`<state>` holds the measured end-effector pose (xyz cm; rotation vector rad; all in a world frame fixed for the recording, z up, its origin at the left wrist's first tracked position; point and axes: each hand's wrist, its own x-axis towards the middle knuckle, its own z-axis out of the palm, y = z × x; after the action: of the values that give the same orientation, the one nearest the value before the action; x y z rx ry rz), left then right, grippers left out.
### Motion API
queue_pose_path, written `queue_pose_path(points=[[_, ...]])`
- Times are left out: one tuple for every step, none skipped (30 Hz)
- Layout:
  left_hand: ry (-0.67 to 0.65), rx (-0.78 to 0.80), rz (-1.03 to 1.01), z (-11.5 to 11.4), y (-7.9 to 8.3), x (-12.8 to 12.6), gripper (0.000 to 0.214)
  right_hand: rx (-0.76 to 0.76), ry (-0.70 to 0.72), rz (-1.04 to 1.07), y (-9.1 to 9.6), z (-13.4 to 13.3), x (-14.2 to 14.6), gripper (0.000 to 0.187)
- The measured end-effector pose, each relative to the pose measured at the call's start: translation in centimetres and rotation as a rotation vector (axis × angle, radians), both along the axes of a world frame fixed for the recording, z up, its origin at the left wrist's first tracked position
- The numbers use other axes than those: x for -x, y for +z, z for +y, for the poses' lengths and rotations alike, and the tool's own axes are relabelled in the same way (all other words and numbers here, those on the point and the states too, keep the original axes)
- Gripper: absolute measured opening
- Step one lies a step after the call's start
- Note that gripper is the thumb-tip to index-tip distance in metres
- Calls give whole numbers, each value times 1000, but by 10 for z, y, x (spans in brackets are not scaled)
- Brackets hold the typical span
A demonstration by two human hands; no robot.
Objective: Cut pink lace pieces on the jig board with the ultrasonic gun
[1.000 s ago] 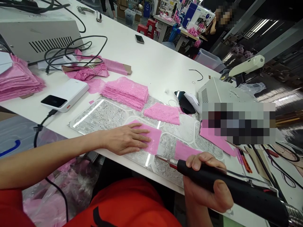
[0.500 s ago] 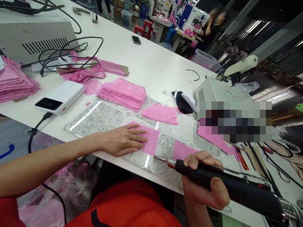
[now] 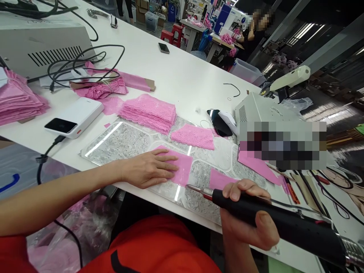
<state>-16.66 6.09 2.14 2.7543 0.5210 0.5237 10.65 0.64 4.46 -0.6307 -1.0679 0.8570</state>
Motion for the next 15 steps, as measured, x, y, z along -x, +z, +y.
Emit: queue_pose_path(points=[[-1, -3, -3, 0, 0, 0, 29, -3, 6, -5, 0, 0, 0, 25], [-3, -5, -6, 0, 0, -1, 29, -4, 12, -11, -1, 0, 1, 24], [-3, -6, -9, -1, 0, -1, 29, -4, 16, -15, -1, -1, 1, 24], [-2, -4, -12, -1, 0, -1, 29, -3, 19, -20, -2, -1, 1, 23], [0, -1, -13, -1, 0, -1, 29, -4, 18, -25, -2, -1, 1, 22], [2, 3, -13, -1, 0, -1, 29, -7, 17, -29, -2, -1, 1, 21], [2, 6, -14, -1, 0, -1, 29, -10, 15, -34, -2, -1, 1, 20], [2, 10, -12, -1, 0, -1, 29, -12, 13, -38, -2, -1, 1, 19], [2, 14, -11, -1, 0, -1, 29, -15, 11, -42, -2, -1, 1, 18], [2, 18, -10, -1, 0, -1, 29, -17, 10, -44, -2, -1, 1, 18], [5, 24, -9, -1, -1, -1, 29, -19, 8, -45, -2, 0, 1, 17], [9, 32, -8, -2, -1, -1, 29, -20, 7, -45, -2, 0, 1, 17], [13, 40, -6, -2, -1, -1, 29, -21, 5, -44, -2, 0, 2, 17], [15, 48, -1, -2, -1, -2, 29, -21, 2, -43, -2, 0, 2, 18], [15, 56, 4, -1, 0, -2, 30, -19, -1, -40, -2, 0, 2, 18]])
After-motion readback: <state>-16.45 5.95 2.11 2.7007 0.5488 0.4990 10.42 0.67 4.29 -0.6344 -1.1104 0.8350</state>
